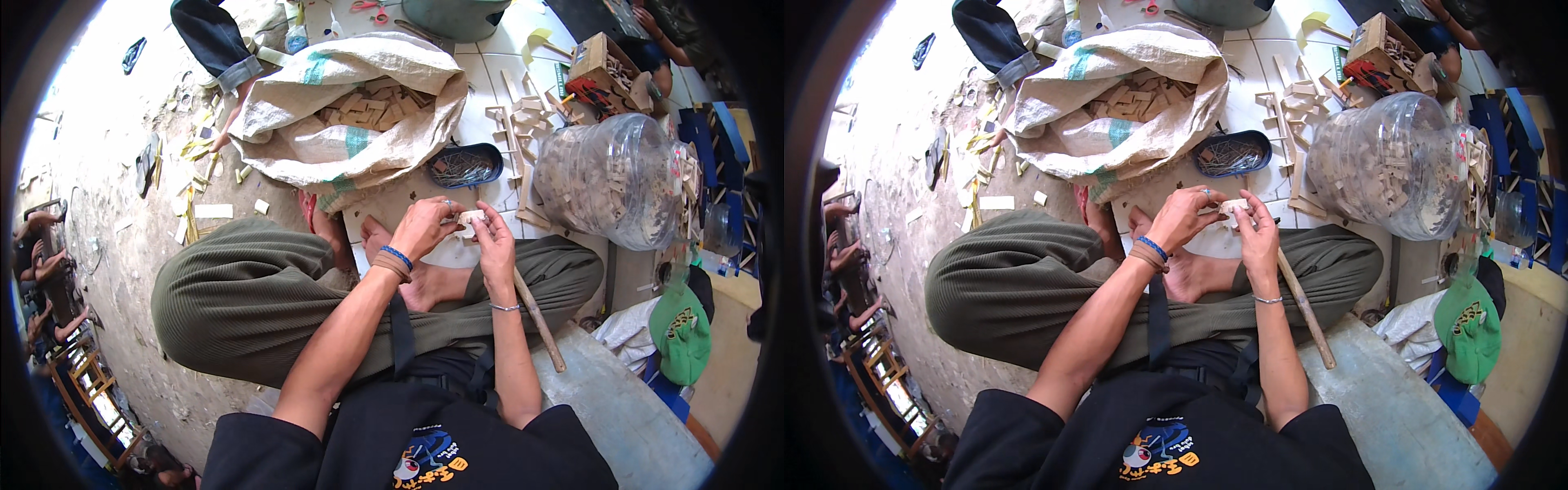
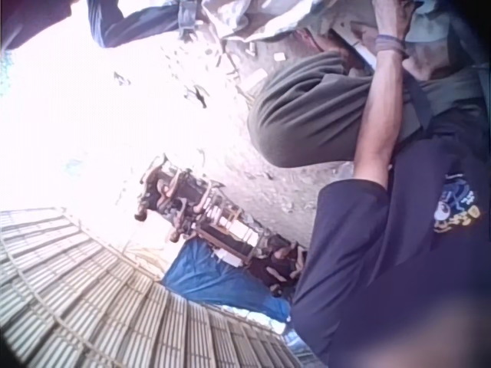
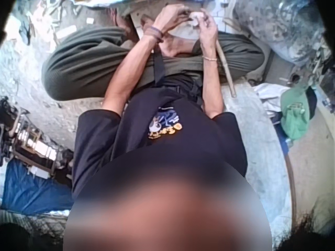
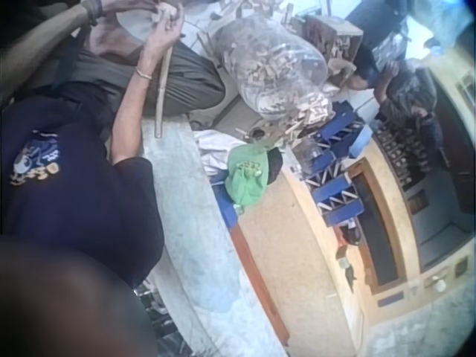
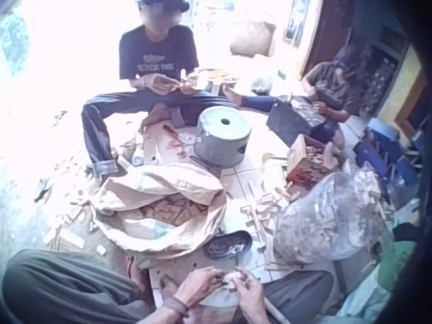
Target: The person sits on the floor and assembles small wooden pieces by hand. They pick up pieces from a sack, align them, and use a hammer to tap them together. The person occasionally places finished pieces into a nearby container.
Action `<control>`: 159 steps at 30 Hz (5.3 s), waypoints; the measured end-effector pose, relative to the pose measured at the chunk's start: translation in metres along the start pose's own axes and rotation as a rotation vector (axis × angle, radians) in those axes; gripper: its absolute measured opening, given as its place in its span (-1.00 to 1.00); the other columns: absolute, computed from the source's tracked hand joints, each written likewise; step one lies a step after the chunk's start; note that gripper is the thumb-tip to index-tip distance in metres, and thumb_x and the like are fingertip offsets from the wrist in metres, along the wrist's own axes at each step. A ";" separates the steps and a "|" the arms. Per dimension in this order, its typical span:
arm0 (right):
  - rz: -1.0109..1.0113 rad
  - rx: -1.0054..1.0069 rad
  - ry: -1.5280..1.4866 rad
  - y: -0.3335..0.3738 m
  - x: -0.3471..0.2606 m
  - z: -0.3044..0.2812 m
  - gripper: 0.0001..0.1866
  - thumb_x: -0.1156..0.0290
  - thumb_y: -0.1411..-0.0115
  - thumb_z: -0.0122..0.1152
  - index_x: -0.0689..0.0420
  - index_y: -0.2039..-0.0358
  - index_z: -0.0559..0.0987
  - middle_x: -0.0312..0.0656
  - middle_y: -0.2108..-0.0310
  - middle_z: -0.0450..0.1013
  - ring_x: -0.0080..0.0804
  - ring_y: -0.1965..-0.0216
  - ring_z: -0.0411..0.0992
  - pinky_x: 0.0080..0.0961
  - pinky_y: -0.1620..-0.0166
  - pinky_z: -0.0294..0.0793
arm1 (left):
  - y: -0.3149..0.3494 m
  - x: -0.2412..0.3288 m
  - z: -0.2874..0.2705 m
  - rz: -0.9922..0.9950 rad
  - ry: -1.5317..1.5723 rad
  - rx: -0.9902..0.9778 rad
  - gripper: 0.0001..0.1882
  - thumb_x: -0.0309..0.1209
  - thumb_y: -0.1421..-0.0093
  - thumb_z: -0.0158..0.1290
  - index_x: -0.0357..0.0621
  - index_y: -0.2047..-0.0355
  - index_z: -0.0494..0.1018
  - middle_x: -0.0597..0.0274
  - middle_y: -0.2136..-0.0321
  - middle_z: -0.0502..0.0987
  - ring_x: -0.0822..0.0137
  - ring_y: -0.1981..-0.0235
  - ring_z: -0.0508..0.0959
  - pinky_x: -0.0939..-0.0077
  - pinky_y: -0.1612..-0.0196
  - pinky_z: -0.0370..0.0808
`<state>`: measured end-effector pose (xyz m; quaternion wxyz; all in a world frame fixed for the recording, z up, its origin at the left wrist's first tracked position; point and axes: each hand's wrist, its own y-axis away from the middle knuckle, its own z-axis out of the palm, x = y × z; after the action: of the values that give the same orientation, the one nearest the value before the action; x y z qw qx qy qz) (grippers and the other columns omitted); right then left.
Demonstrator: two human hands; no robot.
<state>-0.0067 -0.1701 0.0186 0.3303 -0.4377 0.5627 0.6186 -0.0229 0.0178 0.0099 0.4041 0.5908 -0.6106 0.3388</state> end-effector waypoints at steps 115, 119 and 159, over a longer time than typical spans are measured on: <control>-0.679 -0.233 1.180 0.000 -0.063 -0.002 -0.90 0.37 -0.35 0.29 0.10 0.20 0.65 -0.09 0.32 0.56 0.01 0.31 0.55 -0.14 0.18 0.49 | 0.015 0.005 0.011 -0.002 0.258 0.143 -0.77 -0.42 -0.22 0.34 -0.20 0.12 0.70 0.04 0.22 0.73 0.09 0.18 0.75 0.29 0.08 0.65; -0.602 -0.213 1.142 0.001 -0.065 0.000 -0.89 0.36 -0.33 0.32 0.11 0.21 0.67 -0.07 0.31 0.58 0.03 0.29 0.57 -0.14 0.20 0.53 | 0.014 0.005 0.011 -0.015 0.283 0.137 -0.77 -0.42 -0.24 0.34 -0.21 0.11 0.70 0.05 0.21 0.73 0.12 0.17 0.75 0.32 0.04 0.67; 0.001 -0.121 0.440 -0.018 -0.022 -0.019 -0.70 0.27 -0.44 0.32 0.25 0.01 0.68 -0.29 0.24 0.66 -0.62 0.18 0.55 -0.58 0.07 0.54 | 0.011 -0.001 0.012 -0.012 0.208 0.120 -0.76 -0.41 -0.23 0.35 -0.17 0.11 0.66 0.07 0.22 0.67 0.13 0.19 0.75 0.30 0.11 0.68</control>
<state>0.0218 -0.1840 0.0319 0.1727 -0.5808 0.5833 0.5409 -0.0346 0.0083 0.0038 0.4314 0.5790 -0.5406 0.4318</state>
